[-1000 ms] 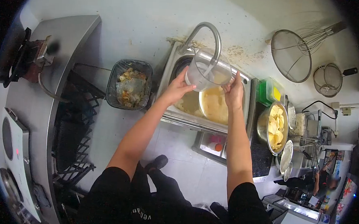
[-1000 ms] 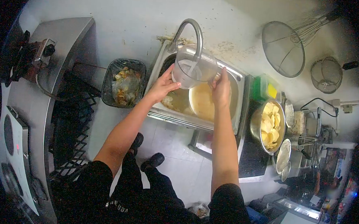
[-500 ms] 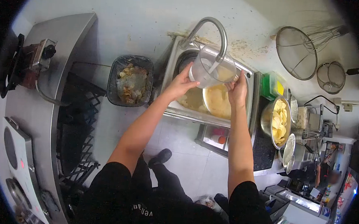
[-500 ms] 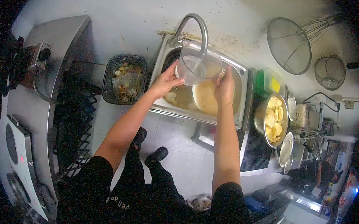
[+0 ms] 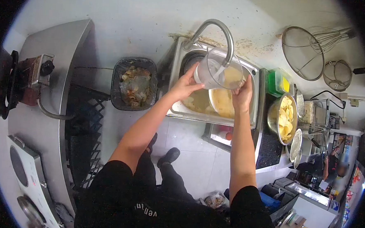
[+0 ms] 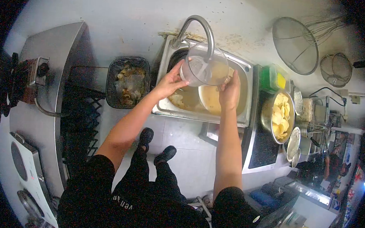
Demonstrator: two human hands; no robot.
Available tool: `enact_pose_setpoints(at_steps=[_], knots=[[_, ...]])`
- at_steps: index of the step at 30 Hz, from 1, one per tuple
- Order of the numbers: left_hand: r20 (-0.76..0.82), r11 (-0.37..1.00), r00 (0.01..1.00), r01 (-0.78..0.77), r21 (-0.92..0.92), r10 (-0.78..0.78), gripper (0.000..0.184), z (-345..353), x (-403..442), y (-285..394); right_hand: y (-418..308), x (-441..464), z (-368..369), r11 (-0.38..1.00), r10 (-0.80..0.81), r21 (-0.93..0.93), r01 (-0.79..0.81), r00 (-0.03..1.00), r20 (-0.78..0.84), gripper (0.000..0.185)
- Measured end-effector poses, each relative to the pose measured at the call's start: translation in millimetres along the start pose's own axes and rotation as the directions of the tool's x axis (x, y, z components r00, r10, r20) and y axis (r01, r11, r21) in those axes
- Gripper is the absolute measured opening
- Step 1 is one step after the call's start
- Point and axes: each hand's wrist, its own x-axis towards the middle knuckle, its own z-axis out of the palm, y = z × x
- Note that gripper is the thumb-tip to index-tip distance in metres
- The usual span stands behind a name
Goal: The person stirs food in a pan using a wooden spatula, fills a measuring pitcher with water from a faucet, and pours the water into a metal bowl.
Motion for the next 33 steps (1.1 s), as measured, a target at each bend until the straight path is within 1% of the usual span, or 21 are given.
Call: enact_pose_setpoints(at_steps=[1, 3, 6, 10, 12, 13, 15, 19, 21, 22, 24, 25, 27, 28, 30, 31, 32, 33], knots=[[0.002, 1.000, 1.000, 0.005, 0.000, -0.005, 0.087, -2.6, 0.7, -3.1, 1.7, -0.5, 1.3, 1.000, 0.002, 0.002, -0.002, 1.000, -0.005, 0.037], [0.005, 0.999, 1.000, 0.008, 0.046, -0.008, 0.088, -5.2, 1.5, -5.4, 2.9, -1.9, 1.9, 0.998, -0.011, -0.055, 0.009, 0.999, -0.037, 0.038], [0.019, 1.000, 1.000, -0.012, 0.023, 0.012, 0.087, -7.0, -0.3, -4.9, 7.5, -0.9, -4.7, 0.998, 0.015, -0.054, -0.017, 1.000, -0.027, 0.039], [0.029, 1.000, 1.000, 0.000, -0.005, 0.000, 0.086, -7.4, -2.6, -1.1, 9.6, -3.8, -7.3, 0.998, 0.024, -0.058, -0.026, 0.999, -0.034, 0.040], [0.019, 0.999, 1.000, -0.010, 0.049, 0.009, 0.085, -7.7, -3.9, 3.2, 11.0, -4.7, -4.9, 0.998, 0.040, -0.038, -0.044, 0.994, -0.101, 0.041], [0.021, 0.999, 1.000, -0.009, 0.047, 0.008, 0.085, -7.7, -4.3, 2.6, 11.9, -5.9, -4.4, 0.998, 0.039, -0.038, -0.043, 0.994, -0.103, 0.041], [0.030, 0.999, 0.999, -0.025, 0.022, 0.025, 0.085, -8.8, -5.3, -1.5, 11.8, -9.1, -0.6, 0.997, 0.031, -0.070, -0.043, 0.985, -0.169, 0.041], [0.035, 0.998, 0.999, 0.012, 0.068, -0.015, 0.085, -11.4, -8.0, -12.8, 19.5, -8.5, -10.3, 0.999, 0.017, -0.033, -0.021, 0.991, -0.129, 0.040], [0.029, 0.998, 0.999, 0.016, 0.059, -0.017, 0.085, -11.5, -9.5, -18.4, 23.3, -9.6, -13.9, 1.000, 0.016, -0.006, -0.017, 0.998, -0.067, 0.038], [0.030, 0.998, 0.999, 0.015, 0.066, -0.017, 0.085, -10.9, -11.7, -21.6, 26.8, -8.1, -15.4, 1.000, 0.015, 0.000, -0.015, 0.998, -0.066, 0.038], [-0.010, 0.998, 1.000, 0.030, 0.063, -0.030, 0.085, -6.0, -16.7, -16.6, 35.1, -4.6, -17.4, 0.999, 0.009, -0.036, -0.014, 0.990, -0.139, 0.049], [-0.004, 0.997, 0.999, 0.045, 0.056, -0.045, 0.085, -5.1, -18.2, -15.7, 38.2, -3.7, -21.1, 1.000, 0.008, -0.027, -0.012, 0.989, -0.149, 0.049], [0.013, 0.998, 0.998, 0.053, 0.043, -0.053, 0.085, -2.3, -23.2, -17.4, 38.5, -10.0, -25.9, 0.998, -0.018, -0.053, 0.017, 0.999, -0.030, 0.048], [0.015, 0.999, 0.999, 0.046, 0.026, -0.046, 0.085, 0.4, -26.7, -18.9, 39.3, -14.8, -29.6, 0.999, -0.016, -0.046, 0.014, 0.999, -0.049, 0.048], [0.027, 0.999, 0.999, 0.030, 0.032, -0.031, 0.083, 5.8, -31.3, -21.1, 37.0, -17.4, -33.3, 0.999, 0.001, 0.032, -0.002, 0.999, 0.049, 0.048], [0.005, 0.998, 0.999, 0.051, 0.020, -0.051, 0.083, 8.2, -34.4, -21.1, 37.4, -20.3, -33.5, 1.000, -0.008, 0.009, 0.008, 1.000, -0.009, 0.048], [-0.015, 0.997, 0.997, 0.072, 0.007, -0.072, 0.082, 12.1, -37.6, -18.2, 35.6, -25.1, -33.0, 1.000, -0.017, 0.013, 0.017, 1.000, -0.019, 0.048], [0.015, 0.998, 0.998, 0.062, -0.025, -0.062, 0.082, 17.1, -41.4, -15.1, 31.5, -31.2, -32.0, 1.000, 0.013, 0.015, -0.012, 0.999, -0.048, 0.049]])
